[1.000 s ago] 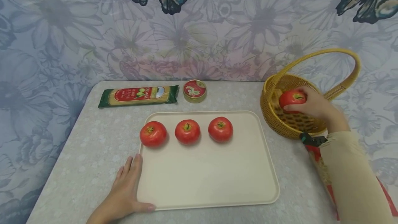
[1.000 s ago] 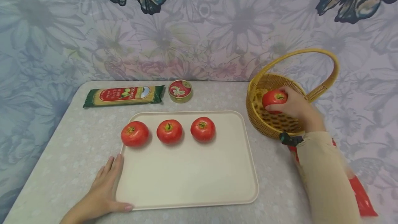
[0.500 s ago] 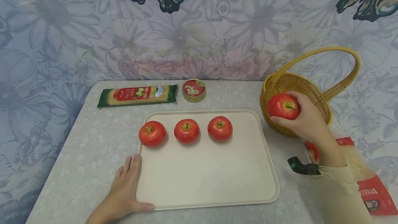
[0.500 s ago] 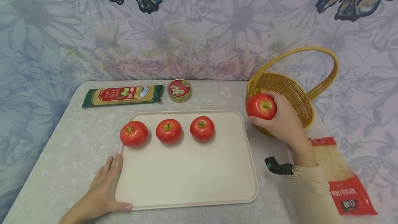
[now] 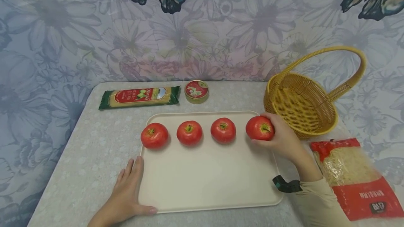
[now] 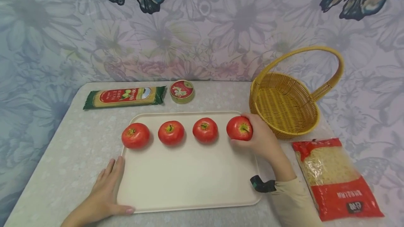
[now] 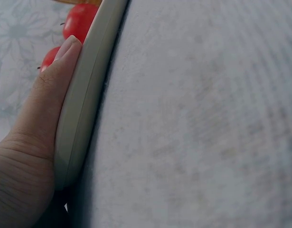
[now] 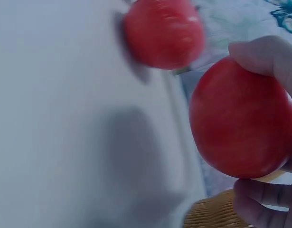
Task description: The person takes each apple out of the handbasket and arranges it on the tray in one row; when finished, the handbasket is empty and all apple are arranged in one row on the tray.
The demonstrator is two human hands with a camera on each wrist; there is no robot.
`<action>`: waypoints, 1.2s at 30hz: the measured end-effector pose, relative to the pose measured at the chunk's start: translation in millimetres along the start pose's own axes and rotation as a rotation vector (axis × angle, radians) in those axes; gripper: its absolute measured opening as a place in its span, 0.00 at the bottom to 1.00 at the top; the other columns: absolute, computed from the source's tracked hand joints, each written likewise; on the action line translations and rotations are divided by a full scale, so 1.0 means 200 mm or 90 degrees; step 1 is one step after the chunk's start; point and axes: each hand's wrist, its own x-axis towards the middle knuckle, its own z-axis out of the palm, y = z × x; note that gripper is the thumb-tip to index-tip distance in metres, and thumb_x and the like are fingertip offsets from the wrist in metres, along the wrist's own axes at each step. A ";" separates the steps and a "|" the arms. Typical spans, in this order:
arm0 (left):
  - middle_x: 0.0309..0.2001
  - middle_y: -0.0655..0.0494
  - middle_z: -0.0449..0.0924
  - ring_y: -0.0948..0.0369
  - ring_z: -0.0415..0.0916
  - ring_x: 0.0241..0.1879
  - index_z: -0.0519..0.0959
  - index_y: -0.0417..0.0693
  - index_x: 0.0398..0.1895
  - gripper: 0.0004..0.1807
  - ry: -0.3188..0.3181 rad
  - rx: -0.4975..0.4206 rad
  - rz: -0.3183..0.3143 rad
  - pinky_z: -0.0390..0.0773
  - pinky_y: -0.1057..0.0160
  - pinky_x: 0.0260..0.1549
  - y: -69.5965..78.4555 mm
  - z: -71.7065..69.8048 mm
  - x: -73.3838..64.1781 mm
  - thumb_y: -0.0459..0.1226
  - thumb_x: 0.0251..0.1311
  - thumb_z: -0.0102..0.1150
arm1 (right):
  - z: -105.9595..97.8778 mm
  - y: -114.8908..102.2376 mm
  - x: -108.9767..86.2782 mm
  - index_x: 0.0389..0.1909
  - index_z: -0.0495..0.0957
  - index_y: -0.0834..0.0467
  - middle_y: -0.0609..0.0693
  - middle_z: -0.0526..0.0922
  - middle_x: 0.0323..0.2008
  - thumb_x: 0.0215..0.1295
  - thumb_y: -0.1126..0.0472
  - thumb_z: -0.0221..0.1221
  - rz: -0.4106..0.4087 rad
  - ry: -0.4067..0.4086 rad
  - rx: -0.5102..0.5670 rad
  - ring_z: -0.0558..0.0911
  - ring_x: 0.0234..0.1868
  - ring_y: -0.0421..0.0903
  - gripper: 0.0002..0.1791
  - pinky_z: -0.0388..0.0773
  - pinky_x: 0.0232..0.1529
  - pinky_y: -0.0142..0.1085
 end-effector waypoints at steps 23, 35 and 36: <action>0.80 0.36 0.34 0.38 0.26 0.78 0.32 0.45 0.80 0.86 0.003 -0.001 0.005 0.15 0.47 0.73 0.00 0.01 -0.02 0.73 0.24 0.73 | 0.11 0.10 0.05 0.73 0.57 0.53 0.59 0.69 0.66 0.49 0.36 0.72 0.087 -0.064 -0.002 0.74 0.63 0.60 0.55 0.75 0.58 0.61; 0.80 0.36 0.34 0.39 0.26 0.79 0.31 0.46 0.80 0.86 0.003 -0.002 0.005 0.15 0.48 0.73 -0.01 0.02 0.00 0.74 0.23 0.72 | 0.12 0.13 0.07 0.75 0.56 0.53 0.62 0.70 0.67 0.52 0.32 0.67 0.092 -0.075 0.024 0.74 0.63 0.61 0.55 0.73 0.61 0.61; 0.80 0.36 0.34 0.38 0.26 0.79 0.31 0.46 0.80 0.86 0.001 -0.002 0.002 0.15 0.48 0.73 -0.01 0.02 0.00 0.74 0.23 0.72 | 0.12 0.13 0.07 0.75 0.56 0.53 0.62 0.70 0.67 0.52 0.32 0.68 0.091 -0.075 0.024 0.74 0.63 0.62 0.55 0.72 0.61 0.61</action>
